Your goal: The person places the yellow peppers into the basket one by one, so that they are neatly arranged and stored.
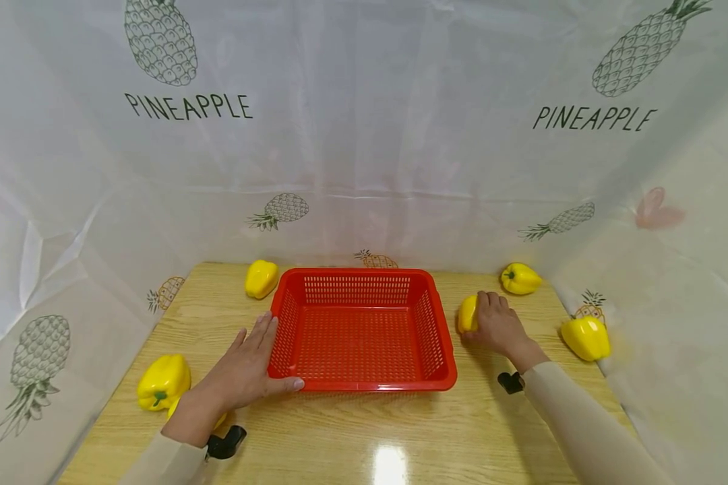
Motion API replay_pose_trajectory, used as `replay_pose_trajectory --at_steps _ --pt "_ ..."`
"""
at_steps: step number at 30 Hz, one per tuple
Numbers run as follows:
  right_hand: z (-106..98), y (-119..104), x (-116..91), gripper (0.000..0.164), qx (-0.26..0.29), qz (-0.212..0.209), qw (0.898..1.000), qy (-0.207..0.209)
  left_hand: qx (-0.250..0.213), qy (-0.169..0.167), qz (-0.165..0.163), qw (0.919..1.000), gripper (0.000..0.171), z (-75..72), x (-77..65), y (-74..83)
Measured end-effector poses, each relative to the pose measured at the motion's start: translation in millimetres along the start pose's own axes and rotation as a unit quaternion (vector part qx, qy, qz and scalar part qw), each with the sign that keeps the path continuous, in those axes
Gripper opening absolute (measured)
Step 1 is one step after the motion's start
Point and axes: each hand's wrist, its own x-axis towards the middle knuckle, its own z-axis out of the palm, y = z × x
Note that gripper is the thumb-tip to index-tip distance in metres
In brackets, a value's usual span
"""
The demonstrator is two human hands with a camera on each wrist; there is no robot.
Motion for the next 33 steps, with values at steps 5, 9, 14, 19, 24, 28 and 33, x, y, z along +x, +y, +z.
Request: replay_pose_trajectory --at_steps 5,9,14,19,24,28,33 --pt "4 4 4 0.097 0.018 0.014 1.000 -0.017 -0.002 0.002 -0.002 1.0000 0.134 0.9 -0.1 -1.2" --pt "6 4 6 0.095 0.040 0.023 0.999 -0.028 -0.002 0.004 -0.003 1.0000 0.133 0.6 -0.4 -1.5" --pt "5 4 4 0.093 0.021 0.002 1.000 -0.005 -0.008 0.003 -0.005 1.0000 0.134 0.4 -0.9 -1.0" --pt "2 8 1 0.094 -0.018 -0.024 0.999 0.024 -0.012 0.002 -0.003 0.9999 0.136 0.8 -0.7 -0.9" --pt "-3 12 0 0.093 -0.067 -0.071 0.994 0.051 -0.011 0.007 0.003 0.9999 0.134 1.7 -0.7 -2.2" --pt "-9 12 1 0.093 -0.098 -0.114 0.986 0.076 -0.013 0.009 0.006 0.9999 0.134 1.5 -0.9 -1.4" --pt "-17 10 3 0.092 -0.128 -0.158 0.972 0.115 -0.013 0.006 0.004 0.9999 0.136 1.8 -1.5 -1.1"
